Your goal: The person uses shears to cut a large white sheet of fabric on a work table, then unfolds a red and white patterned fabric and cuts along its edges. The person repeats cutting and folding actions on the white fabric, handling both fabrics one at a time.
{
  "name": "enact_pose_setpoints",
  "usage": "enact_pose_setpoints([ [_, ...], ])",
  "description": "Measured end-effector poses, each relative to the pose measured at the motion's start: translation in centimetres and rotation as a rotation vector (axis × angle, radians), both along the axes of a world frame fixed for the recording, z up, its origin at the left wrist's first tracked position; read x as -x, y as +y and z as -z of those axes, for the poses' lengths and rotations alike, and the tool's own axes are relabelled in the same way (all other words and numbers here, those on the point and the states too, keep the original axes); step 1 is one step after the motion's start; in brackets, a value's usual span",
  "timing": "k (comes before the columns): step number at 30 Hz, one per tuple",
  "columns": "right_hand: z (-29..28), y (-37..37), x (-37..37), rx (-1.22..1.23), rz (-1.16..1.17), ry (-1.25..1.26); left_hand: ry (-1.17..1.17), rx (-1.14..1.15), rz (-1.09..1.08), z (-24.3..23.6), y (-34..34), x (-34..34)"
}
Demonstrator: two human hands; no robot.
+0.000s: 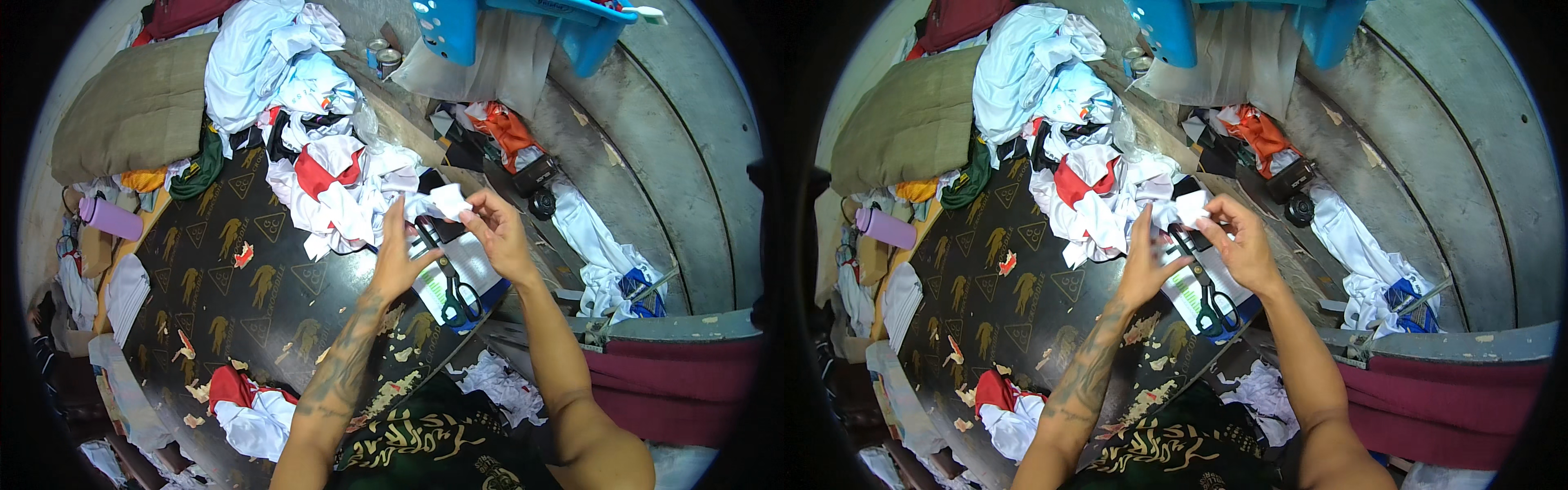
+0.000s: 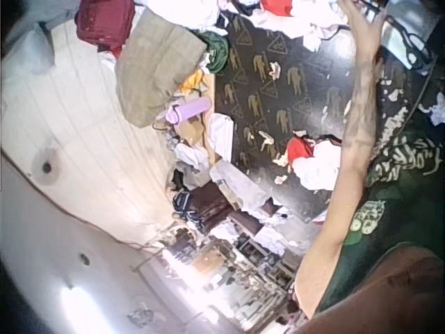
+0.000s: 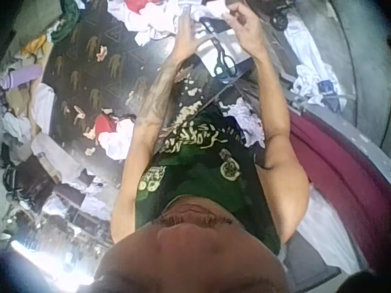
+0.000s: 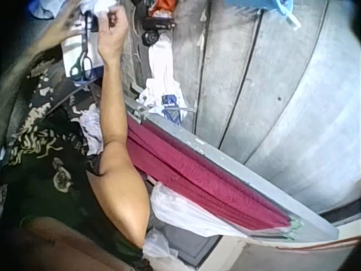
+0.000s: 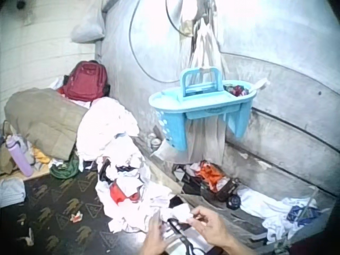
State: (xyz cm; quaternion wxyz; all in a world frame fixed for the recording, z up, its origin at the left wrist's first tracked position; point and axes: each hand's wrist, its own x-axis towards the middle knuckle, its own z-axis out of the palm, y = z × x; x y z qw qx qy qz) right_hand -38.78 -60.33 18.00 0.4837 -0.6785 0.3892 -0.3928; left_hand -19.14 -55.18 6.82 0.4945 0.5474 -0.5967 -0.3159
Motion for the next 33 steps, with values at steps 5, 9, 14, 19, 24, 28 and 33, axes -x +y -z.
enact_pose_setpoints([
  [5, -4.3, 0.2, 0.5, -0.069, -0.052, -0.457, -0.057, -0.133, -0.033, -1.0, -7.8, -2.6],
  [9, -2.1, -0.5, 1.1, -0.191, 0.270, -0.007, 0.314, -0.224, 0.005, -5.5, -5.9, -9.5],
  [14, 3.2, 1.4, -6.9, -0.046, 0.019, -0.143, 0.411, -0.103, 0.273, -11.9, -3.8, -9.9],
  [19, 2.1, -1.9, -12.2, -0.112, -0.110, -0.258, 0.417, -0.079, 0.117, -12.3, -1.0, -11.6],
  [24, -2.1, -3.5, -3.5, 0.135, -0.062, -0.458, 0.187, -0.196, -0.248, -6.3, 1.5, -16.6],
  [28, -1.1, -4.4, -3.2, -0.017, 0.007, -0.282, -0.651, -0.300, -0.269, 0.7, 0.9, -11.5],
  [33, 3.5, -7.3, -7.1, 0.272, 0.023, 0.147, -0.642, -0.451, -0.400, 6.1, -1.6, -10.8],
])
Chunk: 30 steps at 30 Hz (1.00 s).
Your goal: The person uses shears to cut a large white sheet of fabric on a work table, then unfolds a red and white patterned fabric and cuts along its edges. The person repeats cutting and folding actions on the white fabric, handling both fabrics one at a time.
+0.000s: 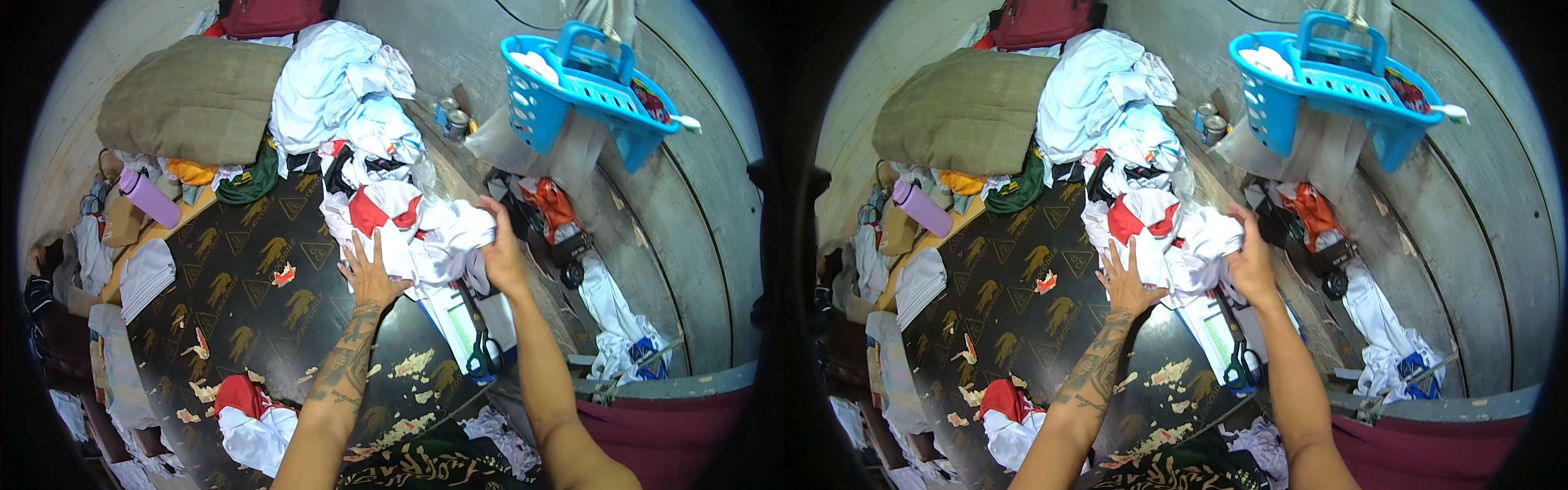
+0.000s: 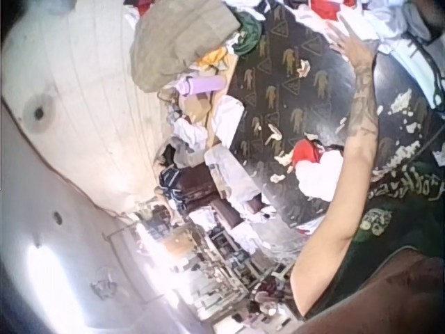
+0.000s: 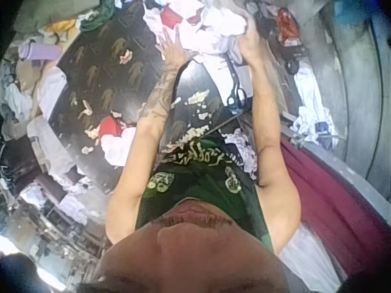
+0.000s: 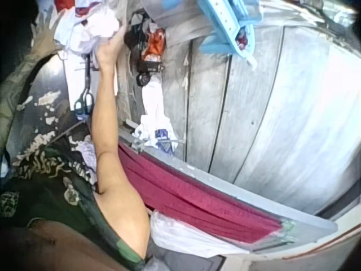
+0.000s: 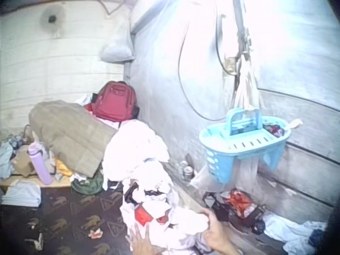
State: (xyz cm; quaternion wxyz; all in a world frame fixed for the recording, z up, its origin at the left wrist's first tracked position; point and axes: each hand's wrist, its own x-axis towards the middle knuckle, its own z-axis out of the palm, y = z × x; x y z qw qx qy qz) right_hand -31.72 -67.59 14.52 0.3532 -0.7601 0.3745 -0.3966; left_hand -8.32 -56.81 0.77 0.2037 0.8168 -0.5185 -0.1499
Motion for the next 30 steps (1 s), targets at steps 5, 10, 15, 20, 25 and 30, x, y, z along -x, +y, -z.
enact_pose_setpoints([
  [5, 6.7, 0.8, -4.9, -0.169, -0.084, 0.577, 0.243, 0.211, -0.122, 0.1, -5.5, -2.5],
  [10, 6.8, -6.5, -7.7, 0.262, 0.260, 0.443, 0.915, 0.584, 0.128, -2.7, -14.8, 0.6],
  [15, 1.8, -9.7, -7.8, 0.076, 0.100, 0.762, 0.411, 0.103, 0.381, -4.0, -15.1, -3.2],
  [20, -0.4, -7.1, -8.0, 0.198, 0.035, 0.546, 0.138, 0.479, -0.134, -3.7, 4.4, -9.7],
  [25, -0.2, -16.1, -17.2, 0.492, 0.006, 0.220, -0.156, 0.287, -0.735, -3.6, 28.9, -12.2],
  [30, -1.8, -31.2, -29.3, 0.190, 0.423, -0.034, -0.310, 0.064, -0.823, -5.4, 43.6, -10.5],
])
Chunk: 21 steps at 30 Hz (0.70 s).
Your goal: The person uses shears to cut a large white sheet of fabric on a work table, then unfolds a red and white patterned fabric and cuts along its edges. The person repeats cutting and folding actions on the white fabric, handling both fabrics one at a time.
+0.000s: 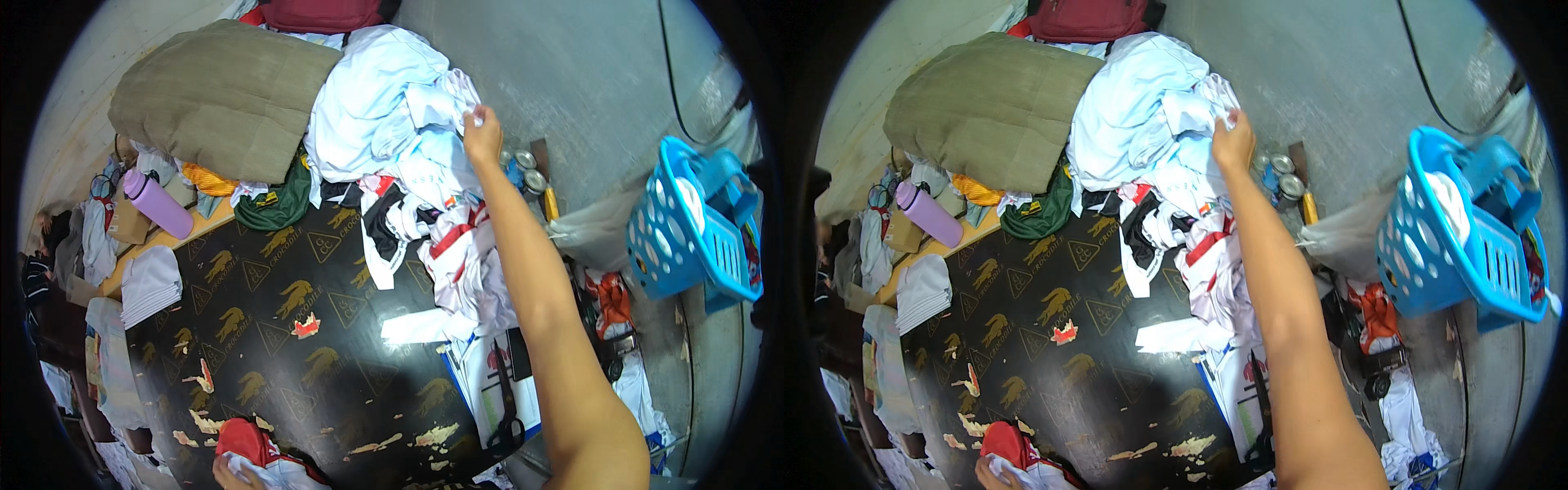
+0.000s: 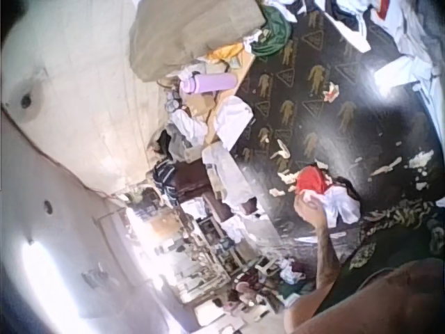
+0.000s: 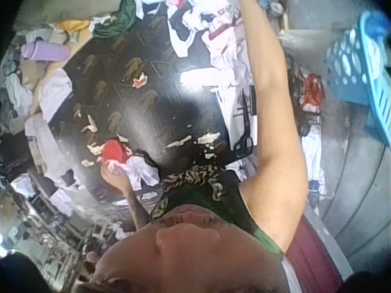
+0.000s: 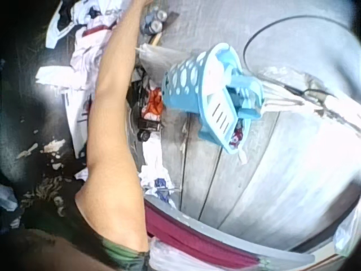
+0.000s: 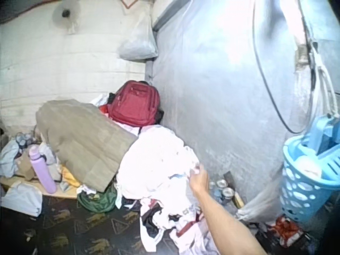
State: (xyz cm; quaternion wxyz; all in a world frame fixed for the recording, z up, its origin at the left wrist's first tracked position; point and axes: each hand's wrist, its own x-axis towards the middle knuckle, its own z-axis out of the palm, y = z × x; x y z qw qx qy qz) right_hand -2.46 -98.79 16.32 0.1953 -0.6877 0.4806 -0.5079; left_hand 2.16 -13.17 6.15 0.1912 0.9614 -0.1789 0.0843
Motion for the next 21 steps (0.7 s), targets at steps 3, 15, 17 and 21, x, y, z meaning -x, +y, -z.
enact_pose_setpoints([
  [3, -1.1, -7.7, -3.5, -0.051, -0.018, 0.045, -0.095, -0.156, -0.040, -1.2, 4.2, 2.1],
  [15, -14.3, 1.2, 0.4, 0.094, -0.521, -0.340, -0.026, 0.129, -0.043, -1.0, -4.4, -1.0],
  [17, -17.2, 7.2, 2.8, 0.208, -0.639, -0.299, -0.151, 0.273, 0.121, -1.5, -9.5, -3.0],
  [21, -16.7, 21.3, 7.1, 0.052, -0.977, -0.238, 0.483, 0.764, 0.277, -4.2, -20.9, -3.3],
])
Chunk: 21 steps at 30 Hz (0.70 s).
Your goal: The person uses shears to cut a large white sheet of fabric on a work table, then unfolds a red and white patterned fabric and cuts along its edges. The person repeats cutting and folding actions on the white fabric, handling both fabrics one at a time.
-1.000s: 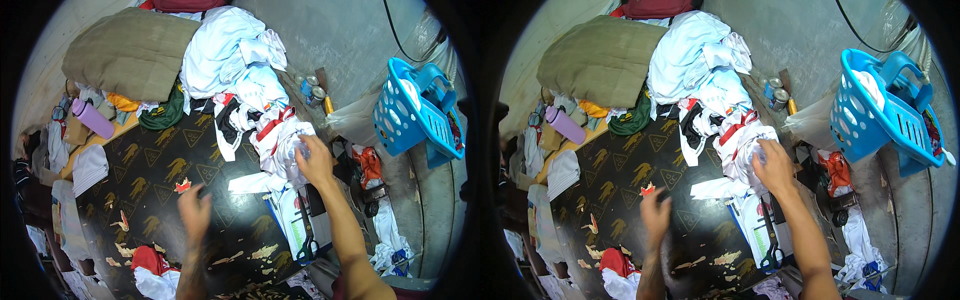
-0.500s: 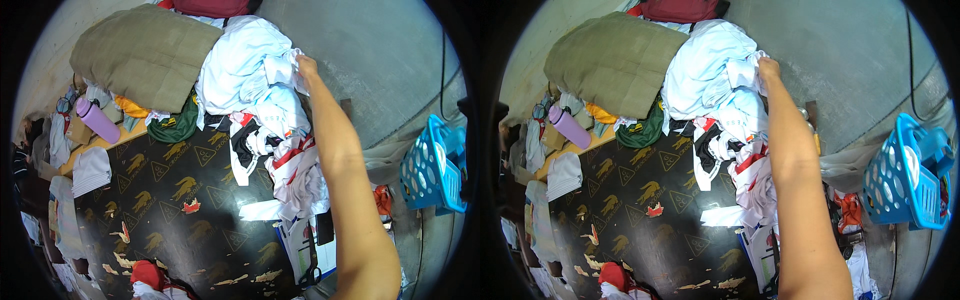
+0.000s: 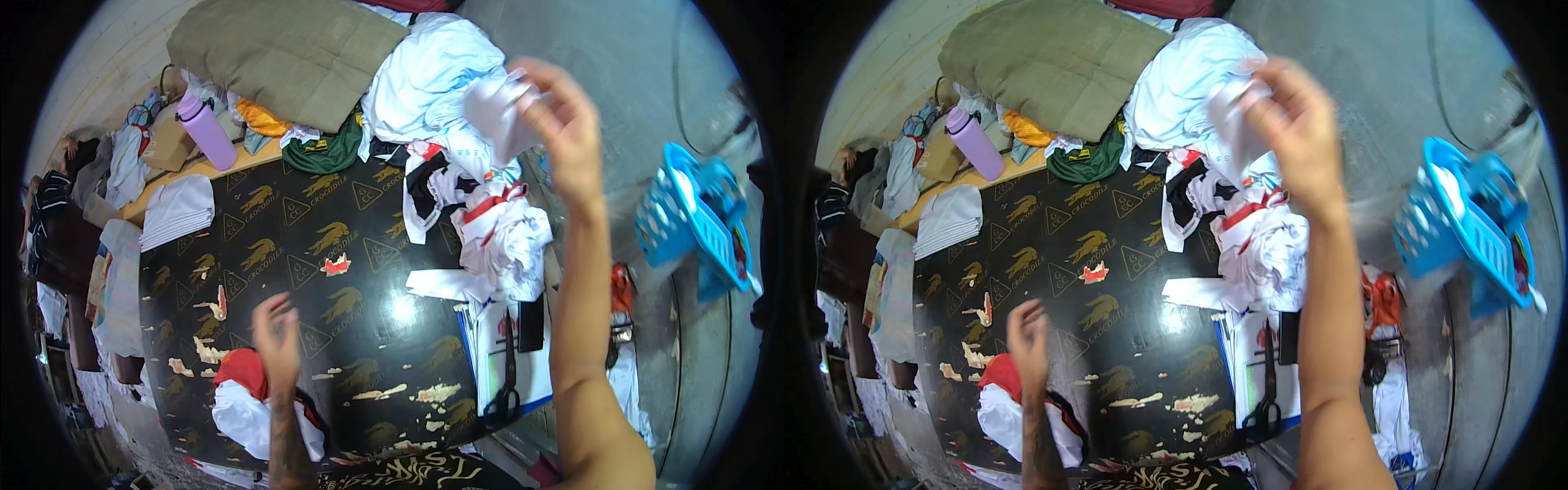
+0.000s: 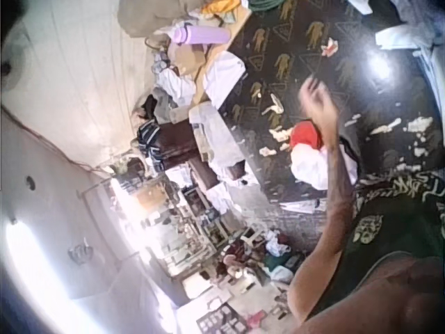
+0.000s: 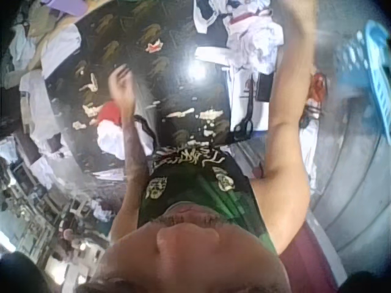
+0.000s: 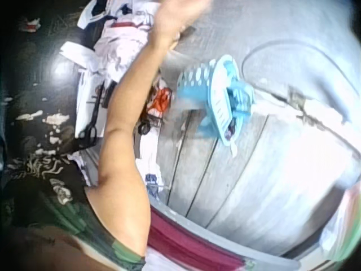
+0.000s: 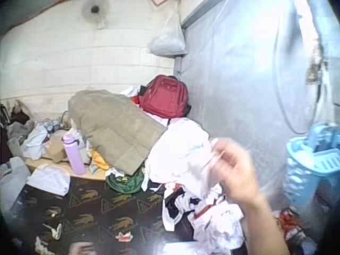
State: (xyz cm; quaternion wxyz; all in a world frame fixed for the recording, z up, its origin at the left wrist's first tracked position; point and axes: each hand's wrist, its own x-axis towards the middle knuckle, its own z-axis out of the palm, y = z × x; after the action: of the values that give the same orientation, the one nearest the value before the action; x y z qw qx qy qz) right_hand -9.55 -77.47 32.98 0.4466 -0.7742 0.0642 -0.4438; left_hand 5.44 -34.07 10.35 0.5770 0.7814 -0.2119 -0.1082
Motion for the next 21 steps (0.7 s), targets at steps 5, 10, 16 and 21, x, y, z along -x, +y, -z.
enact_pose_setpoints([
  [5, 10.0, 18.7, 2.9, -0.440, -0.108, 0.344, 0.818, 0.768, 0.496, -2.3, -6.6, 7.8],
  [10, 16.9, 22.1, 8.1, -0.741, -0.143, 0.275, 0.780, 0.399, 0.271, -0.4, -0.1, 8.8],
  [16, 25.6, 21.3, 12.6, -0.209, 0.353, 0.692, -0.353, -0.414, -0.230, 2.9, 9.5, 4.8],
  [21, 27.5, 24.5, 16.7, -0.418, 0.259, 0.792, -0.254, -0.395, -0.248, 4.6, 19.2, 6.3],
])
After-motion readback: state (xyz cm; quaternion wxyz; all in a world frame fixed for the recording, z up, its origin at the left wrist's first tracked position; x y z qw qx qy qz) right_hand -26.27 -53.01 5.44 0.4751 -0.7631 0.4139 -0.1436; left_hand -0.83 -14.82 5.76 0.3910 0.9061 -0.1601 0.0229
